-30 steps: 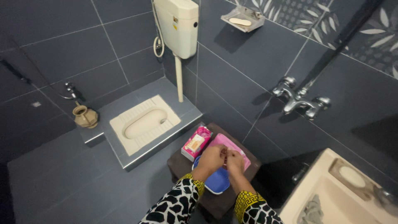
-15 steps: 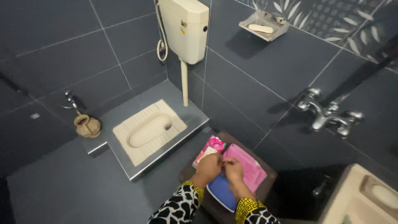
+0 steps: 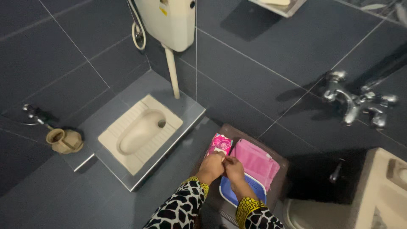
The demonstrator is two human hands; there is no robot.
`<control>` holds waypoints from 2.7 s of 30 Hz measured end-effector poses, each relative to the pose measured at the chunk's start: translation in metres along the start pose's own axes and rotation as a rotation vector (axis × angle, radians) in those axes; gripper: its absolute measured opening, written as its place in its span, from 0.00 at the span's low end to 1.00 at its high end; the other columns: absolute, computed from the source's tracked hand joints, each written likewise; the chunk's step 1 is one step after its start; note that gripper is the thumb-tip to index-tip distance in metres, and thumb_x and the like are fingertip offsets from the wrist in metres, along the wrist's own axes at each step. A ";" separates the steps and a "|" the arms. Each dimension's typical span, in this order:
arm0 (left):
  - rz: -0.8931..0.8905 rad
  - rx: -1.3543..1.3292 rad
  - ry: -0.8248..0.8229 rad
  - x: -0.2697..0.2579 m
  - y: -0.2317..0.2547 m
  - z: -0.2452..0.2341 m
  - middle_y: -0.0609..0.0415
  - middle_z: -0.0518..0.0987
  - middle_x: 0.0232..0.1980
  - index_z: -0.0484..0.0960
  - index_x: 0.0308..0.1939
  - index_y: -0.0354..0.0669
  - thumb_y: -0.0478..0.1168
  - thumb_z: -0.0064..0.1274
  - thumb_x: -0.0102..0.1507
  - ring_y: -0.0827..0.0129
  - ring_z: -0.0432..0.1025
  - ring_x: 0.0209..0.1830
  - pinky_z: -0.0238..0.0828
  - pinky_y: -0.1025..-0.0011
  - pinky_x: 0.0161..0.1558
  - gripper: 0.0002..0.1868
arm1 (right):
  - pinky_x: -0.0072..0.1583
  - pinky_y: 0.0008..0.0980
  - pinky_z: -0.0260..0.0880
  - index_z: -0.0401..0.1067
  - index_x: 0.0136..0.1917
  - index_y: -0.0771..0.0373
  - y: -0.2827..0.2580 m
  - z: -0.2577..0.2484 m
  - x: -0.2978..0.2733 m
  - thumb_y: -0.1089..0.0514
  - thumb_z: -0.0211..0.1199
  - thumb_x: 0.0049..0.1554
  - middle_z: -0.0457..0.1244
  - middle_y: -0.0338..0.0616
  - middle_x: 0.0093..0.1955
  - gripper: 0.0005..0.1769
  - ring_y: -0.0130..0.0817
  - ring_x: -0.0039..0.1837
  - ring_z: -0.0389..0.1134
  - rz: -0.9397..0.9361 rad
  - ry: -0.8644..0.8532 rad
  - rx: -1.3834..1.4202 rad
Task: The person cleans a wall-mounted soap dish and a towel rack in a bathroom. They use a cloth to wipe the surfaces and then hang a pink towel on the rack.
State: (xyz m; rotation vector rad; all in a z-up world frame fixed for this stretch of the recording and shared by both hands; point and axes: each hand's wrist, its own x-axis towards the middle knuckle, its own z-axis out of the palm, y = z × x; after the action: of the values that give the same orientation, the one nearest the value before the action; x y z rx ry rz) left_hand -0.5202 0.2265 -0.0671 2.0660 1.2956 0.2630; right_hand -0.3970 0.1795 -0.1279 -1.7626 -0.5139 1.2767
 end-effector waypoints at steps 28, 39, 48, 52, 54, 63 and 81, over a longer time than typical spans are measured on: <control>-0.370 -0.119 -0.048 0.072 -0.098 0.099 0.36 0.73 0.63 0.70 0.64 0.41 0.45 0.60 0.59 0.42 0.71 0.62 0.69 0.53 0.61 0.31 | 0.49 0.37 0.68 0.76 0.54 0.65 0.084 0.024 0.107 0.64 0.61 0.52 0.70 0.46 0.46 0.15 0.36 0.47 0.69 -0.193 0.162 -0.318; -0.273 -0.150 0.059 0.075 -0.087 0.097 0.37 0.82 0.51 0.86 0.52 0.49 0.46 0.58 0.56 0.44 0.75 0.54 0.71 0.55 0.58 0.21 | 0.49 0.40 0.70 0.71 0.60 0.67 0.106 0.015 0.121 0.62 0.59 0.57 0.69 0.51 0.48 0.18 0.41 0.48 0.69 -0.021 0.180 -0.036; -0.158 -0.508 0.178 0.060 -0.037 0.084 0.36 0.81 0.50 0.74 0.60 0.43 0.40 0.54 0.61 0.42 0.77 0.52 0.73 0.53 0.52 0.22 | 0.46 0.31 0.70 0.62 0.72 0.52 0.010 -0.010 0.036 0.56 0.56 0.61 0.66 0.47 0.55 0.25 0.30 0.46 0.69 0.008 0.103 0.164; -0.112 -0.644 0.119 0.042 -0.003 0.049 0.40 0.82 0.53 0.73 0.61 0.45 0.38 0.52 0.62 0.48 0.77 0.55 0.73 0.58 0.54 0.22 | 0.46 0.32 0.70 0.64 0.68 0.56 -0.043 -0.024 -0.010 0.57 0.59 0.59 0.67 0.44 0.56 0.23 0.31 0.47 0.70 -0.111 0.096 0.171; -0.079 -0.637 0.108 0.036 0.017 0.031 0.41 0.82 0.53 0.73 0.60 0.45 0.38 0.53 0.63 0.49 0.77 0.55 0.73 0.59 0.54 0.21 | 0.46 0.32 0.72 0.65 0.67 0.56 -0.059 -0.031 -0.028 0.59 0.58 0.58 0.67 0.44 0.56 0.23 0.31 0.48 0.71 -0.136 0.132 0.142; 0.144 -0.591 0.002 0.006 0.095 -0.045 0.43 0.83 0.52 0.76 0.58 0.44 0.32 0.54 0.59 0.53 0.79 0.54 0.75 0.61 0.53 0.21 | 0.46 0.28 0.73 0.69 0.60 0.61 -0.113 -0.089 -0.076 0.62 0.68 0.54 0.70 0.48 0.49 0.22 0.31 0.48 0.72 -0.401 0.094 -0.001; 0.524 -0.515 0.035 -0.026 0.184 -0.104 0.46 0.83 0.50 0.79 0.51 0.42 0.27 0.58 0.55 0.52 0.79 0.51 0.75 0.61 0.50 0.20 | 0.52 0.31 0.76 0.67 0.58 0.65 -0.202 -0.128 -0.186 0.59 0.69 0.54 0.71 0.50 0.51 0.21 0.31 0.51 0.73 -0.393 0.167 -0.026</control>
State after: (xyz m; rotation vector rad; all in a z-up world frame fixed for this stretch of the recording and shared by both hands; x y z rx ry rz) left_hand -0.4516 0.1987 0.1326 1.9040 0.5889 0.7790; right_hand -0.3216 0.0964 0.1535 -1.6685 -0.7403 0.8452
